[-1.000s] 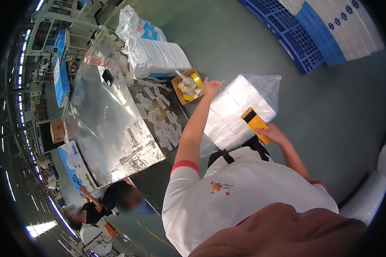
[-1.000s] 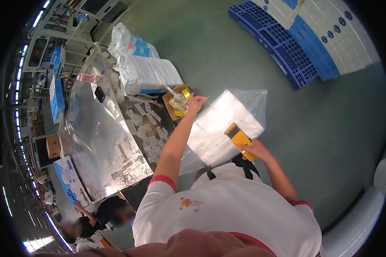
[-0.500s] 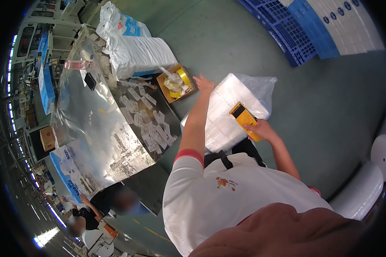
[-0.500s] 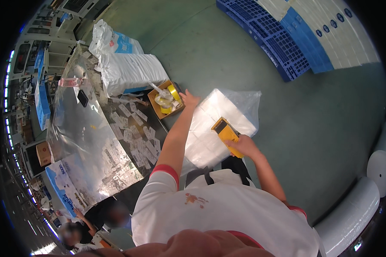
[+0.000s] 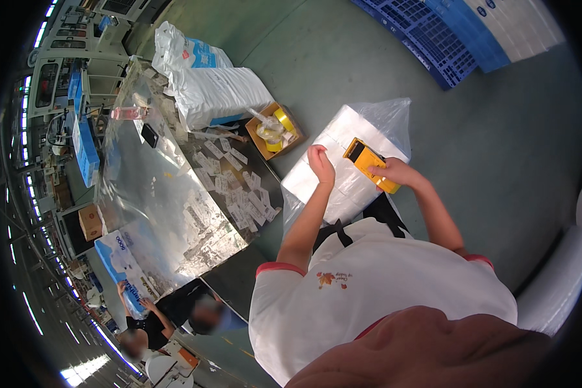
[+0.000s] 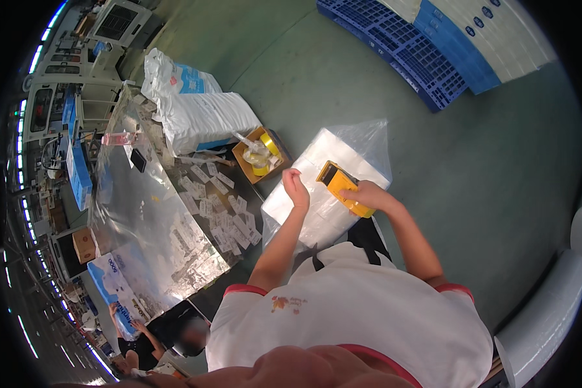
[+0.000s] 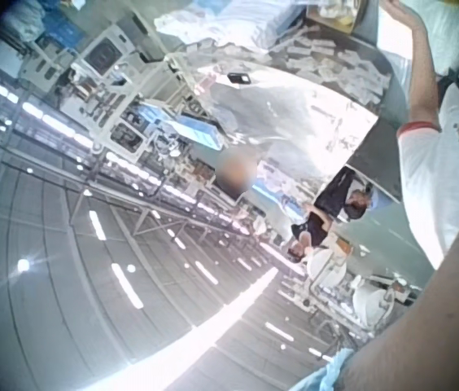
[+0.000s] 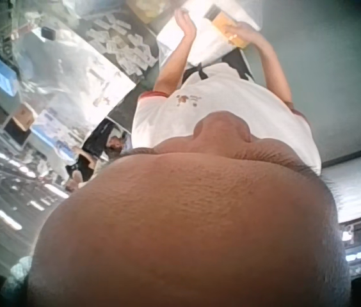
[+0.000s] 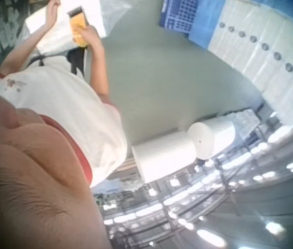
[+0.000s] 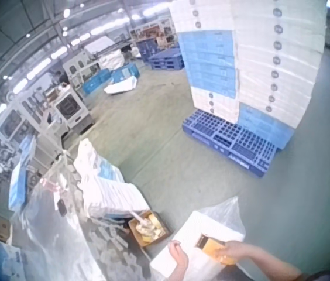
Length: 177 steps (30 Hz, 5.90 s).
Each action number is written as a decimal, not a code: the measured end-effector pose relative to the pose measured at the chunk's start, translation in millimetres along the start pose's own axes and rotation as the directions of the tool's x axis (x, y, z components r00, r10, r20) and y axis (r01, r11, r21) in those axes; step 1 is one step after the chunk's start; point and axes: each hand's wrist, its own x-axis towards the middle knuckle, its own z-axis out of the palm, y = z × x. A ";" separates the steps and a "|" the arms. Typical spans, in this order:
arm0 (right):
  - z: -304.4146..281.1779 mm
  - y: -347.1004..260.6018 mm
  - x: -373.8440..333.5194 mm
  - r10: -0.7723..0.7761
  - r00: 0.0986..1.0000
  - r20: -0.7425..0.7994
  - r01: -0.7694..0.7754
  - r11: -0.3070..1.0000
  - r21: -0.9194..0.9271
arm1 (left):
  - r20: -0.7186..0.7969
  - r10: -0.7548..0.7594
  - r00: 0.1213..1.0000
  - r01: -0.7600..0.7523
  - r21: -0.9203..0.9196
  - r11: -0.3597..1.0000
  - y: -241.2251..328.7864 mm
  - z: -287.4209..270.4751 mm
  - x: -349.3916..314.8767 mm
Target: The person picks up a plastic bag containing stacks of white paper, uses a handheld tape dispenser to seal the bag opening, and handles a strip of printed labels.
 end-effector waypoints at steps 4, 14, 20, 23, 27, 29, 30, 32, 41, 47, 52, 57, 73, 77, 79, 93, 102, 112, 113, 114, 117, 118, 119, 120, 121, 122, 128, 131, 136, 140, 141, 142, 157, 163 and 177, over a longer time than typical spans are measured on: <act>10.9 16.6 1.8 0.003 1.000 0.026 -0.002 1.000 -0.031 | 0.302 0.039 0.952 -0.135 0.301 0.944 -45.1 24.9 67.4; 6.6 10.8 -11.5 -0.019 1.000 0.000 0.018 0.992 0.125 | 0.408 -0.080 0.910 -0.185 0.569 0.801 -16.0 -3.2 54.0; -11.1 -9.6 2.1 -0.131 0.988 0.083 0.111 0.970 0.218 | 0.824 0.477 0.306 -0.640 -0.193 0.744 50.4 -4.1 -110.1; -3.4 -25.1 6.0 -0.170 0.985 -0.018 0.171 0.984 0.045 | 0.940 0.167 0.297 -0.842 0.176 0.510 -19.2 28.4 -137.6; -1.1 -4.0 -12.9 -0.195 0.981 -0.016 0.195 0.974 0.112 | 0.894 -0.196 0.404 -0.784 0.449 0.430 -31.6 40.7 -115.7; 4.4 40.4 -23.6 -0.143 0.988 -0.049 0.149 0.977 0.151 | 0.864 -0.208 0.458 -0.740 0.500 0.450 -31.2 39.3 -110.9; 6.8 83.0 -25.8 -0.102 0.990 -0.097 0.115 0.984 0.139 | 0.874 -0.151 0.463 -0.752 0.477 0.455 -25.9 36.8 -109.8; -0.2 159.2 -45.8 -0.010 0.990 -0.139 0.021 0.997 0.076 | 0.877 -0.030 0.480 -0.767 0.436 0.471 -15.9 35.6 -106.8; -27.4 241.4 -19.5 0.314 0.922 -0.228 -0.304 0.949 0.080 | 0.871 -0.057 0.488 -0.740 0.448 0.501 -21.1 42.4 -107.1; -7.2 199.4 12.0 0.356 0.827 -0.435 -0.433 0.897 -0.088 | 0.870 -0.094 0.484 -0.759 0.470 0.450 -19.1 44.4 -108.3; 19.7 241.9 38.8 0.290 0.658 -0.695 -0.563 0.802 -0.199 | 0.881 -0.042 0.470 -0.779 0.437 0.450 -8.8 43.8 -113.8; 5.9 313.1 14.5 0.295 0.776 -0.557 -0.407 0.909 -0.087 | 0.841 -0.064 0.538 -0.713 0.494 0.497 -12.2 34.2 -116.9; 77.0 147.4 -85.4 -0.465 0.735 -0.494 0.154 0.823 -0.546 | 0.908 0.139 0.394 0.063 -0.178 0.982 137.3 -41.7 -45.7; 91.3 130.6 -72.1 -0.493 0.767 -0.411 0.150 0.760 -0.632 | 0.836 0.062 0.546 0.200 -0.202 0.959 141.8 -73.2 -50.0; 99.4 117.2 -70.8 -0.566 0.739 -0.365 0.191 0.696 -0.692 | 0.837 -0.030 0.547 0.412 -0.238 0.880 135.2 -87.7 -38.1; 111.7 80.5 -51.4 -0.687 0.675 -0.269 0.361 0.625 -0.693 | 0.919 -0.055 0.391 0.566 -0.193 0.802 118.6 -123.9 -0.6; 139.1 40.5 -51.4 -0.419 0.871 -0.255 0.215 0.794 -0.569 | 0.796 -0.361 0.486 0.629 -0.032 0.777 39.0 -119.3 3.2; 126.6 39.4 -58.3 0.062 0.975 -0.214 -0.094 0.986 -0.141 | 0.516 -0.341 0.786 0.356 0.073 0.932 -182.7 -112.4 107.0; 130.3 38.6 -51.9 0.052 0.965 -0.259 -0.110 0.970 -0.216 | 0.487 -0.378 0.787 0.329 0.186 0.926 -189.3 -102.8 111.3; 135.9 37.5 -45.6 0.057 0.964 -0.260 -0.101 0.982 -0.159 | 0.461 -0.407 0.788 0.293 0.300 0.908 -190.0 -92.0 118.0; 148.4 36.9 -35.4 0.075 0.960 -0.268 -0.100 0.992 -0.082 | 0.449 -0.462 0.765 0.149 0.575 0.804 -189.1 -77.7 108.0; 150.7 34.7 -37.6 0.086 0.956 -0.279 -0.116 0.989 -0.093 | 0.455 -0.480 0.750 0.090 0.649 0.756 -191.4 -74.8 98.4; 153.1 31.0 -41.8 0.096 0.952 -0.289 -0.132 0.986 -0.106 | 0.457 -0.521 0.721 0.192 0.591 0.784 -192.9 -71.1 86.2; 156.6 28.4 -44.4 0.105 0.948 -0.299 -0.146 0.982 -0.117 | 0.462 -0.559 0.688 0.293 0.528 0.797 -203.0 -66.0 72.6; 162.1 28.8 -44.8 0.117 0.945 -0.307 -0.142 0.988 -0.060 | 0.473 -0.594 0.651 0.390 0.462 0.796 -204.1 -62.4 64.4; 162.9 31.1 -42.8 0.126 0.947 -0.296 -0.148 0.987 -0.054 | 0.318 -0.663 0.677 0.466 0.513 0.721 -205.3 -57.1 60.9; 160.4 18.7 -46.3 0.116 0.958 -0.262 -0.121 0.993 -0.003 | 0.039 -0.258 0.965 0.208 0.486 0.849 -144.1 -80.1 66.9; 148.3 12.1 -45.0 0.122 0.970 -0.210 -0.100 0.989 0.111 | 0.151 -0.011 0.988 -0.006 0.113 0.994 -41.0 -111.4 31.3; 137.8 13.5 -43.1 0.110 0.974 -0.200 -0.080 0.985 0.152 | 0.876 0.431 0.217 -0.578 -0.241 0.780 -13.5 -115.0 -105.0; 144.7 38.8 -44.8 0.120 0.967 -0.225 -0.081 0.981 0.176 | 0.944 0.306 0.121 -0.743 -0.118 0.658 -112.2 -103.2 -149.8; 147.5 52.1 -50.8 0.112 0.963 -0.245 -0.067 0.980 0.186 | 0.979 0.200 0.044 -0.780 -0.092 0.619 -107.6 -109.9 -140.7; 150.3 65.6 -57.1 0.108 0.958 -0.265 -0.055 0.978 0.202 | 0.970 0.235 0.056 -0.816 -0.091 0.571 -106.7 -109.7 -139.9; 149.6 246.3 15.4 0.447 0.762 -0.468 -0.527 0.848 -0.047 | 0.963 0.267 -0.028 -0.834 -0.170 0.524 -117.6 -99.3 -134.5; 153.8 293.3 49.8 0.415 0.626 -0.660 -0.630 0.768 -0.114 | 0.944 -0.243 -0.225 -0.282 0.175 0.943 -67.4 -109.3 -107.5; 142.9 81.5 26.3 -0.471 0.842 -0.263 0.082 0.594 -0.800 | 0.593 -0.792 0.142 0.880 0.291 0.375 -123.7 -260.6 -142.0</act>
